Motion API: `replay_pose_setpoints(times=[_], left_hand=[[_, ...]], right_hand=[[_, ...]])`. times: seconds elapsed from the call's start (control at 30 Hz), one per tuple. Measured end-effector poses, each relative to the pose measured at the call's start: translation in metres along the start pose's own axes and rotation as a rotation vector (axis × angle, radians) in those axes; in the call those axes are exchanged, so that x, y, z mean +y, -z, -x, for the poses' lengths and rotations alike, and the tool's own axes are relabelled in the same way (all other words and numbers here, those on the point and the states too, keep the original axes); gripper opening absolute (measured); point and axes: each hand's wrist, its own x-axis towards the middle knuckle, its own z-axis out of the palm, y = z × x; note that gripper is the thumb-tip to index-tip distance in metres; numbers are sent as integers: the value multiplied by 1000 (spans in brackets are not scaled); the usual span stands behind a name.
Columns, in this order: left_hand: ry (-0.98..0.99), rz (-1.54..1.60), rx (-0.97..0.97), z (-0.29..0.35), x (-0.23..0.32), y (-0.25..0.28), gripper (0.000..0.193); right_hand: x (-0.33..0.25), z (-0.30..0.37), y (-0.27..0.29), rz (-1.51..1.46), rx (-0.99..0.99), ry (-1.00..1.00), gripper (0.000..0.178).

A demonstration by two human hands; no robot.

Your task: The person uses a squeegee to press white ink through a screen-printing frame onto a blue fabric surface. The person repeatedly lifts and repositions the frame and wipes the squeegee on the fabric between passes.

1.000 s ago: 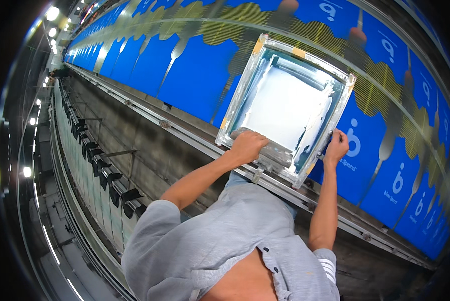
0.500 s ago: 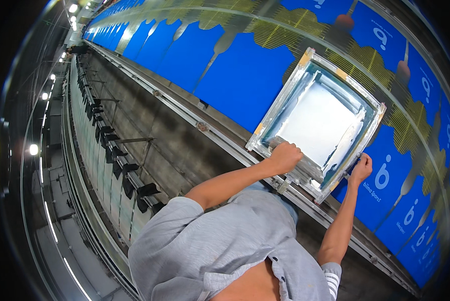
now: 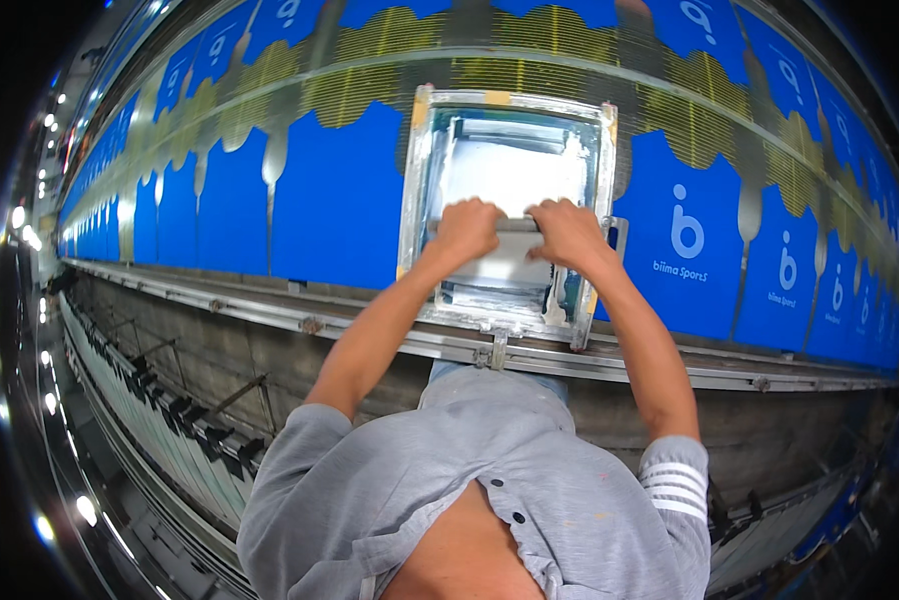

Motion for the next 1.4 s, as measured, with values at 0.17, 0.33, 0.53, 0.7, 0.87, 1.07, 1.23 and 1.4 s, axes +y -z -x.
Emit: replay_pose_setpoints(times=[0.17, 0.33, 0.53, 0.7, 0.87, 1.07, 1.23, 1.4], left_hand=[[25, -184, 47, -120, -37, 61, 31], [-40, -159, 65, -159, -72, 53, 25], [-86, -59, 146, -53, -56, 15, 13], [-136, 47, 260, 49, -35, -27, 16], [-77, 29, 152, 119, -14, -43, 15], [-49, 2, -151, 95, 29, -52, 15], [45, 40, -525, 33, 61, -44, 29], [30, 45, -893, -34, 32, -63, 46]], right_hand=[[71, -112, 25, 71, 92, -125, 21], [99, -140, 12, 73, 284, -36, 17], [50, -59, -41, 75, 386, 73, 10], [-1, 27, -79, 29, 328, 42, 11], [-34, 88, -113, -35, 306, 30, 10], [-4, 82, -56, -728, 89, -146, 45], [89, 72, -55, -730, 747, -528, 51], [128, 58, -104, -689, 711, -720, 53]])
